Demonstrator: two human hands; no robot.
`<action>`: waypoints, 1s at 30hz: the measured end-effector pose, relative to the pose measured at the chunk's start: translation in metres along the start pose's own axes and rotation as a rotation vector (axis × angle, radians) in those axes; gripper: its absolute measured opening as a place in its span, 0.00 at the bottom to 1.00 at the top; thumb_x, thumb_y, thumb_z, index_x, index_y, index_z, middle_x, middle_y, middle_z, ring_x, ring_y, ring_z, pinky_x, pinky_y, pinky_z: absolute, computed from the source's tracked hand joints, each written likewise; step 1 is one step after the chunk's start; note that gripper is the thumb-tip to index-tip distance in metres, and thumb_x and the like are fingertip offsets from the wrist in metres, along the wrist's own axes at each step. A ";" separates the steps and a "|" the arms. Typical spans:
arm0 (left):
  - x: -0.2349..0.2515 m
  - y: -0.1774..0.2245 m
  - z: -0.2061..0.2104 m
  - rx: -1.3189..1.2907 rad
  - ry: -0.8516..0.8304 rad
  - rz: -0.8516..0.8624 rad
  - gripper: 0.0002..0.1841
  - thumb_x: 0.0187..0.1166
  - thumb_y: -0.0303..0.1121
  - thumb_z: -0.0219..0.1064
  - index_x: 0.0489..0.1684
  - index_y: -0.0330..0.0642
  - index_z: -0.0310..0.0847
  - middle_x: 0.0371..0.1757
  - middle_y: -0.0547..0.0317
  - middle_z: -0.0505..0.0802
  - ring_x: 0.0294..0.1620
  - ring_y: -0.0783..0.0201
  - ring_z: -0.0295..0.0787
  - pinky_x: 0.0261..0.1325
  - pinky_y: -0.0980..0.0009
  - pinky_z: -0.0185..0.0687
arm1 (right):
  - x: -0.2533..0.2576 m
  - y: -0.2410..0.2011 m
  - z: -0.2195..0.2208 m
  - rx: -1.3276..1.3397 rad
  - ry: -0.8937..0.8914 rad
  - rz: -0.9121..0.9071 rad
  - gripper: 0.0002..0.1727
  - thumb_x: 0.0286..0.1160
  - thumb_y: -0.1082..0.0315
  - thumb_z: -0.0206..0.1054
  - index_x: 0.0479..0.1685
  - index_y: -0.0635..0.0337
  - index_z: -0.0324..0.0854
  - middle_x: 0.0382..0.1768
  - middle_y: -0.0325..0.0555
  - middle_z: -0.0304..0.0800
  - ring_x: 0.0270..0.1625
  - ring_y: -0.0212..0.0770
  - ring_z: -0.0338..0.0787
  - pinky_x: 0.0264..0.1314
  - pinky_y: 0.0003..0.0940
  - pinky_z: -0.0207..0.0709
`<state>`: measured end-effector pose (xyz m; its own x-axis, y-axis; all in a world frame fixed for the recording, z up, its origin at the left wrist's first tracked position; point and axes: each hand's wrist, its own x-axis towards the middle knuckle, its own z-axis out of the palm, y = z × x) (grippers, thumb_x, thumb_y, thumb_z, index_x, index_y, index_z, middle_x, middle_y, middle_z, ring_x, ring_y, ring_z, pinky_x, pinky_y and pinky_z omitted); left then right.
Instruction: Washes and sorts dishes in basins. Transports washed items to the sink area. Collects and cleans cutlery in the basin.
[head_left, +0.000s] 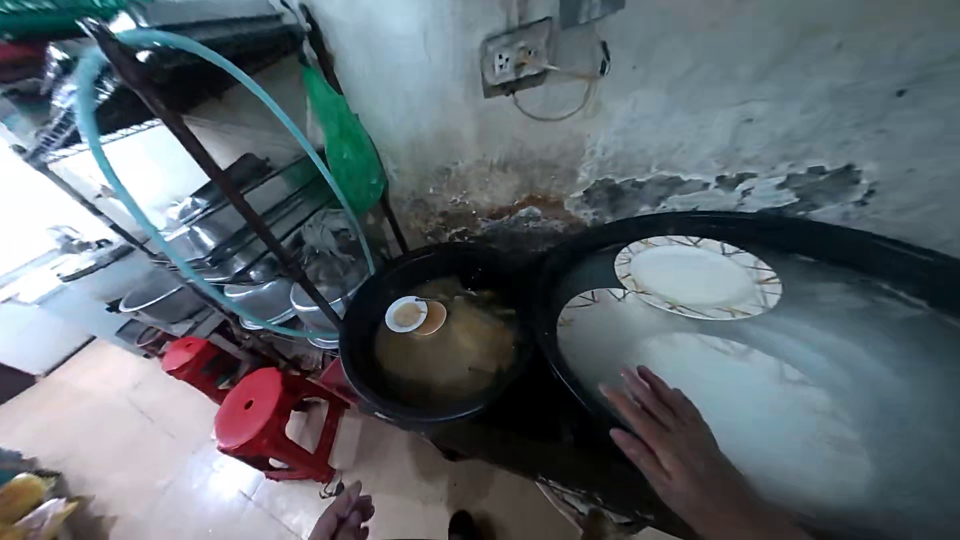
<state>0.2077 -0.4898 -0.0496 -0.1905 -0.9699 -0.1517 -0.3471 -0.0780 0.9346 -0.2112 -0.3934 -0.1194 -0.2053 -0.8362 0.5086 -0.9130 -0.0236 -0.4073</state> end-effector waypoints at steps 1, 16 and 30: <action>0.021 0.009 0.002 0.018 -0.027 0.058 0.20 0.88 0.26 0.52 0.73 0.21 0.71 0.55 0.47 0.91 0.56 0.64 0.91 0.64 0.62 0.87 | 0.000 0.000 0.009 -0.046 -0.058 0.025 0.34 0.89 0.40 0.46 0.80 0.53 0.77 0.83 0.66 0.70 0.85 0.77 0.64 0.78 0.84 0.53; 0.455 -0.016 0.074 0.447 -0.277 -0.461 0.30 0.92 0.47 0.55 0.84 0.34 0.61 0.65 0.28 0.83 0.51 0.41 0.89 0.52 0.49 0.86 | 0.009 -0.014 0.016 -0.287 -0.244 0.666 0.37 0.94 0.43 0.37 0.80 0.64 0.75 0.84 0.73 0.65 0.86 0.78 0.62 0.85 0.76 0.48; 0.454 -0.023 0.056 0.234 -0.260 -0.550 0.26 0.80 0.17 0.62 0.79 0.31 0.66 0.64 0.34 0.82 0.51 0.50 0.87 0.52 0.58 0.86 | 0.016 -0.016 0.020 -0.146 -0.223 0.749 0.32 0.94 0.53 0.46 0.78 0.73 0.73 0.82 0.79 0.64 0.85 0.76 0.65 0.87 0.62 0.59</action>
<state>0.0776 -0.9158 -0.1578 -0.1335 -0.7128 -0.6885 -0.6424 -0.4668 0.6078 -0.1929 -0.4171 -0.1201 -0.7218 -0.6913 -0.0316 -0.5999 0.6478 -0.4696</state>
